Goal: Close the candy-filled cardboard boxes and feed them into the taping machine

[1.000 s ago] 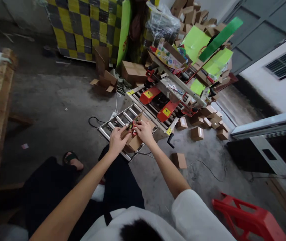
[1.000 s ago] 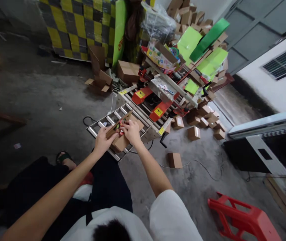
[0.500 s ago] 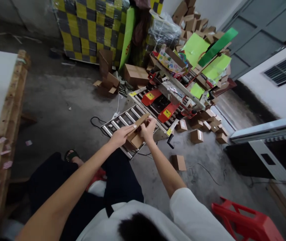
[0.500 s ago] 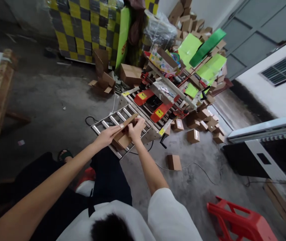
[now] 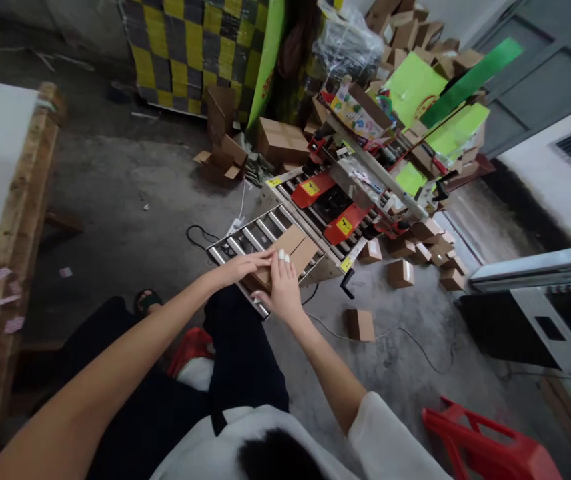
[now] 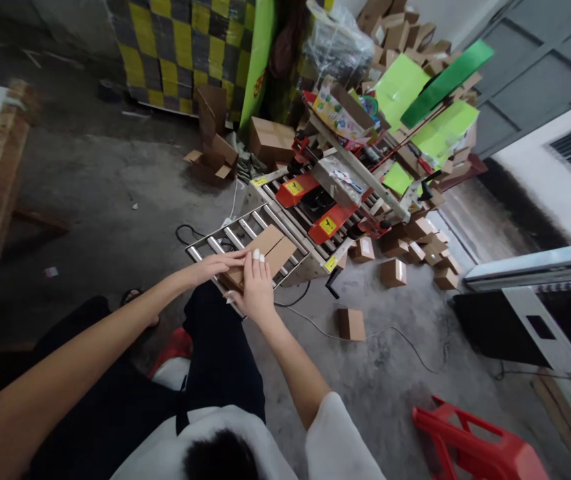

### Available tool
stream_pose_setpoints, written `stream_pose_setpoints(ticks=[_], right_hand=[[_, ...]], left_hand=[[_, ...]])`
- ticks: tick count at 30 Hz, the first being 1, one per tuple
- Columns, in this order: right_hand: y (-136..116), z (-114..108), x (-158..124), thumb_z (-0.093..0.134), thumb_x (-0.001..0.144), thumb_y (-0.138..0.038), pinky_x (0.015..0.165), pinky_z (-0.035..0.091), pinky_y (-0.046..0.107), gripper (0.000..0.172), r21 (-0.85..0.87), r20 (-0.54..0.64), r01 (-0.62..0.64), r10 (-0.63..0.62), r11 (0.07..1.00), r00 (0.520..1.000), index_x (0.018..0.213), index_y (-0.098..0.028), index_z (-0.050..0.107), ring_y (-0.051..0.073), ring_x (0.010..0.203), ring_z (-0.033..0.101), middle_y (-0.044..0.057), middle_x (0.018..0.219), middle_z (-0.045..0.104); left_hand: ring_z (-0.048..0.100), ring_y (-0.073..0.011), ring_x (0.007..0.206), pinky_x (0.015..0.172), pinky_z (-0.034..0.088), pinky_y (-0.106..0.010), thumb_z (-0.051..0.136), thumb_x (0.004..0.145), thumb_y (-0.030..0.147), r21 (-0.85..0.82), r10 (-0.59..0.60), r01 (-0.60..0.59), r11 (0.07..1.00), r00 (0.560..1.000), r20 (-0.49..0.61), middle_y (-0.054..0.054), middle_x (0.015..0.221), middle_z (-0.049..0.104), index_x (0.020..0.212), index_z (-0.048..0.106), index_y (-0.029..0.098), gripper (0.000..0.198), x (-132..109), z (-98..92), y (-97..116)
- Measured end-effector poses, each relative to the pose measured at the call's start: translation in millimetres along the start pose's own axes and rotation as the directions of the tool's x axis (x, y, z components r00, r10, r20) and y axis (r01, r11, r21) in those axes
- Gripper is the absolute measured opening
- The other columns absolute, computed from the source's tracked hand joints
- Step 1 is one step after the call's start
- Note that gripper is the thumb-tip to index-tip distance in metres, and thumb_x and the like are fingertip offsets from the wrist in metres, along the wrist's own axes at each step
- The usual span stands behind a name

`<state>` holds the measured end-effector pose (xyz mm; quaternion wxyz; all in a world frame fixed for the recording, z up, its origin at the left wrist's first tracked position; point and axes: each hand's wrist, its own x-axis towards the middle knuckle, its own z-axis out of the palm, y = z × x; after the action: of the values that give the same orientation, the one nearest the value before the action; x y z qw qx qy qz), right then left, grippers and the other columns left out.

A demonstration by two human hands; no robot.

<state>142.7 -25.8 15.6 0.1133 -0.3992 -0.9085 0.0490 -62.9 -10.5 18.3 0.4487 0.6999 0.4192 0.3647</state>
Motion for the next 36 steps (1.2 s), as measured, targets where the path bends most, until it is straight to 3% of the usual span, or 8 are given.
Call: stream_pose_setpoints(ticks=[5, 8, 13, 19, 21, 27, 32, 36], right_hand=[[89, -10, 68, 0.063, 0.089, -0.039, 0.122, 0.027, 0.052, 0.082, -0.050, -0.007, -0.044, 0.043, 0.998, 0.999, 0.153, 0.002, 0.033, 0.037, 0.150, 0.028, 0.028, 0.158, 0.032], [153, -38, 120, 0.069, 0.083, -0.036, 0.117, 0.035, 0.048, 0.076, -0.082, 0.016, -0.147, 0.149, 0.986, 0.989, 0.145, 0.001, 0.045, 0.035, 0.141, 0.040, 0.029, 0.148, 0.045], [198, -34, 164, 0.055, 0.088, -0.042, 0.107, 0.033, 0.067, 0.074, -0.045, -0.245, -0.307, 0.287, 0.951, 0.926, 0.145, 0.003, 0.042, 0.046, 0.136, 0.040, 0.040, 0.139, 0.044], [131, 49, 103, 0.051, 0.089, -0.050, 0.108, 0.033, 0.071, 0.079, 0.079, -0.219, -0.101, 0.116, 0.992, 0.969, 0.153, -0.006, 0.035, 0.046, 0.143, 0.034, 0.033, 0.154, 0.033], [102, 70, 80, 0.052, 0.088, -0.051, 0.106, 0.039, 0.067, 0.076, 0.170, -0.152, -0.074, 0.100, 0.983, 0.983, 0.149, -0.006, 0.040, 0.045, 0.142, 0.037, 0.033, 0.150, 0.037], [48, 84, 65, 0.053, 0.087, -0.047, 0.110, 0.043, 0.056, 0.060, 0.385, -0.012, -0.031, 0.038, 0.923, 0.999, 0.133, -0.009, 0.061, 0.038, 0.133, 0.049, 0.027, 0.138, 0.051], [-8, 70, 71, 0.057, 0.088, -0.042, 0.111, 0.044, 0.053, 0.045, 0.566, 0.039, 0.040, -0.075, 0.823, 0.996, 0.122, -0.016, 0.069, 0.032, 0.128, 0.055, 0.020, 0.130, 0.061], [-92, 67, 74, 0.065, 0.085, -0.042, 0.113, 0.043, 0.049, 0.042, 0.792, 0.170, -0.030, -0.172, 0.610, 0.970, 0.120, -0.020, 0.070, 0.027, 0.124, 0.058, 0.014, 0.127, 0.066]], left_hand=[[0.072, -0.0247, 0.105, 0.101, 0.055, -0.041, 0.055, 0.085, 0.037, -0.212, -0.236, 0.149, 0.966, 0.841, -0.487, -0.008, 0.112, 0.077, 0.106, 0.076, 0.017, 0.036, -13, 8.1, -29], [0.073, -0.0226, 0.094, 0.092, 0.058, -0.038, 0.055, 0.086, 0.038, -0.244, -0.308, 0.200, 0.949, 0.755, -0.579, -0.008, 0.103, 0.078, 0.102, 0.075, 0.017, 0.033, -41, 18.7, -30], [0.066, -0.0216, 0.112, 0.101, 0.053, -0.037, 0.052, 0.089, 0.026, 0.153, -0.076, 0.281, 0.948, 0.664, -0.744, -0.011, 0.118, 0.072, 0.108, 0.070, 0.018, 0.028, -113, -19.2, -6], [0.046, -0.0287, 0.128, 0.116, 0.033, -0.049, 0.067, 0.087, 0.029, 0.223, 0.359, 0.871, 0.438, 0.058, -0.931, -0.021, 0.133, 0.054, 0.129, 0.050, 0.004, 0.051, -231, -170.1, 73], [0.038, -0.0314, 0.134, 0.118, 0.026, -0.051, 0.077, 0.079, 0.031, 0.118, 0.378, 0.929, 0.351, -0.025, -0.926, -0.023, 0.141, 0.046, 0.133, 0.042, 0.000, 0.072, -249, -221.7, 85], [0.041, -0.0341, 0.136, 0.118, 0.020, -0.056, 0.068, 0.084, 0.061, 0.091, 0.050, 0.975, 0.202, 0.083, -0.995, -0.016, 0.132, 0.059, 0.113, 0.051, -0.006, 0.075, -240, -293.9, 74], [0.052, -0.0345, 0.129, 0.111, 0.024, -0.057, 0.044, 0.087, 0.064, 0.109, -0.011, 0.987, 0.117, 0.111, -0.994, -0.008, 0.109, 0.066, 0.091, 0.058, -0.007, 0.072, -258, -290.8, 92], [0.062, -0.0279, 0.111, 0.099, 0.036, -0.051, 0.033, 0.081, 0.067, 0.038, -0.005, 0.996, 0.082, 0.039, -0.999, -0.003, 0.086, 0.060, 0.081, 0.057, -0.002, 0.073, -295, -261.9, 136]])
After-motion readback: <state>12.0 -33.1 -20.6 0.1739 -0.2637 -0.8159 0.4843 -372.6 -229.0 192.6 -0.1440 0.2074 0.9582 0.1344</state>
